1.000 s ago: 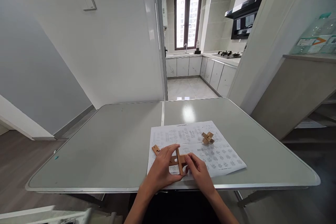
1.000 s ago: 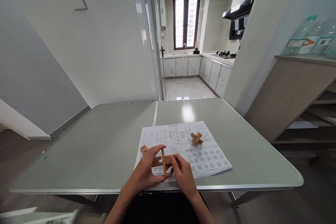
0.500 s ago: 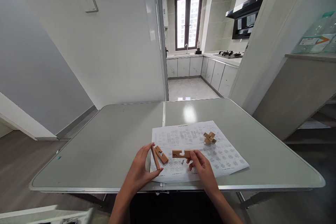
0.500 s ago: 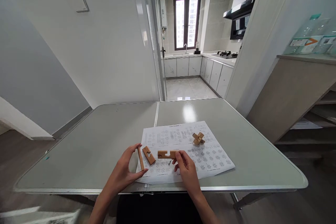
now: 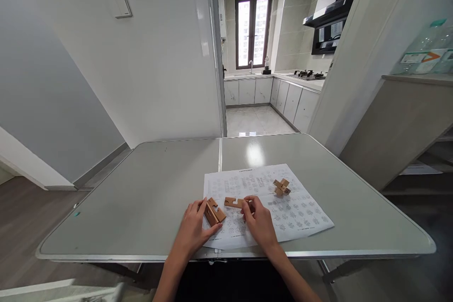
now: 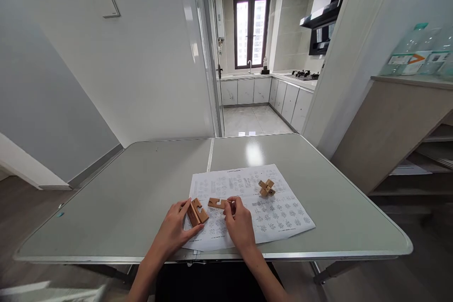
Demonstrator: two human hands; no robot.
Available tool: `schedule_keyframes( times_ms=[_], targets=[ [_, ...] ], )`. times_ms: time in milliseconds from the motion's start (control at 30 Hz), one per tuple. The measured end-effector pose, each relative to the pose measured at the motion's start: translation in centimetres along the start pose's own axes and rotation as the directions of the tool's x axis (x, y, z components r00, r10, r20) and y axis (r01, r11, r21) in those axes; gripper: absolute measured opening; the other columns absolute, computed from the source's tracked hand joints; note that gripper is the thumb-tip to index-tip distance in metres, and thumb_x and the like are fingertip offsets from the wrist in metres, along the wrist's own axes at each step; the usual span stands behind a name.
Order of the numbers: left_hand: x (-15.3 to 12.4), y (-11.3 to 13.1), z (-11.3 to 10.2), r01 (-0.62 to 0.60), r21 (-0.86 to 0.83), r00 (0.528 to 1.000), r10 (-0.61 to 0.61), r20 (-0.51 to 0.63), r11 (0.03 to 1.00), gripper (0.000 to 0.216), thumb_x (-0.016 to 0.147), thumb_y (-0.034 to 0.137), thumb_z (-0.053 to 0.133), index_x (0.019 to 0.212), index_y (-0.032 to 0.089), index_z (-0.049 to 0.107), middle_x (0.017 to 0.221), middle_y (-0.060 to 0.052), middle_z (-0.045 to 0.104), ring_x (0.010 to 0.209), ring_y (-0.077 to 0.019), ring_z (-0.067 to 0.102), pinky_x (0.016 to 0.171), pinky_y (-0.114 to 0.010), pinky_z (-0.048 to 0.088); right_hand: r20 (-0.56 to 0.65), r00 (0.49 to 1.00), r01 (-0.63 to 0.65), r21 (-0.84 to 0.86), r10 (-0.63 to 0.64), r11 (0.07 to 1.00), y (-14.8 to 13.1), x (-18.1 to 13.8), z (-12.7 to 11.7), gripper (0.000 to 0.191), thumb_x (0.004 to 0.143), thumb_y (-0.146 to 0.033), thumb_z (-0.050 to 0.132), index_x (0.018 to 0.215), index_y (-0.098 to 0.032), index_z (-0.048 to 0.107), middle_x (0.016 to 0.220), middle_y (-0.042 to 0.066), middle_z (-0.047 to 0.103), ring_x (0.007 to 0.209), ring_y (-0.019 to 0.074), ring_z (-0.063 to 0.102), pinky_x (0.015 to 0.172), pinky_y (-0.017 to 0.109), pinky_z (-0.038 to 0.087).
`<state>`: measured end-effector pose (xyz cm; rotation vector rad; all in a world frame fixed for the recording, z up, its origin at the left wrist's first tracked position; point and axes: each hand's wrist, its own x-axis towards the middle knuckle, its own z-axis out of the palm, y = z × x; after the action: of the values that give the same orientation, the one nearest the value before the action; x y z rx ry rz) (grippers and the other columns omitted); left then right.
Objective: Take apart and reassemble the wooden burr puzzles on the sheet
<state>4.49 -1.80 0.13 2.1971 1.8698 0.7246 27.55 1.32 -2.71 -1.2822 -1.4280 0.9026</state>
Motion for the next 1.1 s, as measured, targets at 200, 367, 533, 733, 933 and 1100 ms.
schedule_keyframes(
  times_ms=[200,367,533,733,933,1100],
  targets=[
    [-0.1,-0.3,0.5,-0.003,0.012,1.0,0.003,0.0,1.0,0.071,0.084,0.05,0.075,0.146,0.024,0.052,0.138,-0.013,0.059,0.129,-0.0349,0.055,0.109,-0.053,0.047,0.016,0.998,0.057,-0.227,-0.054,0.972,0.0,0.2,1.5,0.023,0.1,-0.044,0.05,0.101,-0.025,0.062,0.089,0.004,0.078,0.074,0.0237,0.073,0.064,0.031,0.049],
    [-0.4,-1.0,0.6,-0.004,0.019,1.0,0.005,-0.014,1.0,0.068,0.083,0.053,0.075,0.142,0.026,0.057,0.137,-0.013,0.06,0.128,-0.0351,0.056,0.108,-0.052,0.048,0.073,0.99,0.135,-0.337,-0.117,0.932,-0.1,-0.1,2.1,0.018,0.101,-0.036,0.049,0.103,-0.025,0.064,0.096,0.004,0.077,0.079,0.0224,0.073,0.066,0.03,0.048],
    [-0.5,-1.1,0.9,0.016,0.019,1.0,-0.016,-0.001,1.0,0.068,0.084,0.051,0.074,0.145,0.026,0.055,0.138,-0.013,0.06,0.129,-0.0339,0.055,0.109,-0.053,0.047,0.133,0.976,0.212,-0.381,-0.174,0.9,-0.2,-0.4,2.2,0.023,0.103,-0.03,0.047,0.107,-0.025,0.069,0.101,0.006,0.074,0.084,0.0219,0.073,0.067,0.028,0.05],
    [-0.1,-1.1,1.9,-0.032,-0.028,0.999,0.032,-0.016,0.999,0.068,0.089,0.044,0.071,0.15,0.028,0.048,0.143,-0.012,0.059,0.134,-0.0333,0.055,0.111,-0.053,0.047,0.168,0.963,0.262,-0.405,-0.21,0.876,-0.3,-0.3,2.1,0.027,0.103,-0.024,0.049,0.114,-0.025,0.073,0.106,0.006,0.073,0.087,0.0209,0.073,0.069,0.027,0.053],
    [0.4,-0.6,3.2,-0.092,-0.044,0.995,0.093,0.022,0.995,0.077,0.089,0.042,0.073,0.156,0.028,0.037,0.162,-0.015,0.04,0.151,-0.0358,0.035,0.119,-0.056,0.038,0.169,0.958,0.282,-0.401,-0.232,0.872,-0.1,-0.4,2.2,0.032,0.102,-0.018,0.047,0.115,-0.025,0.074,0.107,0.006,0.073,0.088,0.0201,0.073,0.075,0.026,0.053],
    [1.1,0.2,4.5,-0.175,0.019,0.982,0.173,0.073,0.984,0.075,0.093,0.046,0.067,0.158,0.032,0.033,0.167,-0.012,0.033,0.157,-0.0363,0.023,0.122,-0.06,0.031,0.162,0.956,0.291,-0.403,-0.246,0.868,0.4,-0.3,2.3,0.036,0.099,-0.012,0.047,0.12,-0.026,0.072,0.107,0.006,0.074,0.091,0.0205,0.074,0.076,0.026,0.054]
  ],
)
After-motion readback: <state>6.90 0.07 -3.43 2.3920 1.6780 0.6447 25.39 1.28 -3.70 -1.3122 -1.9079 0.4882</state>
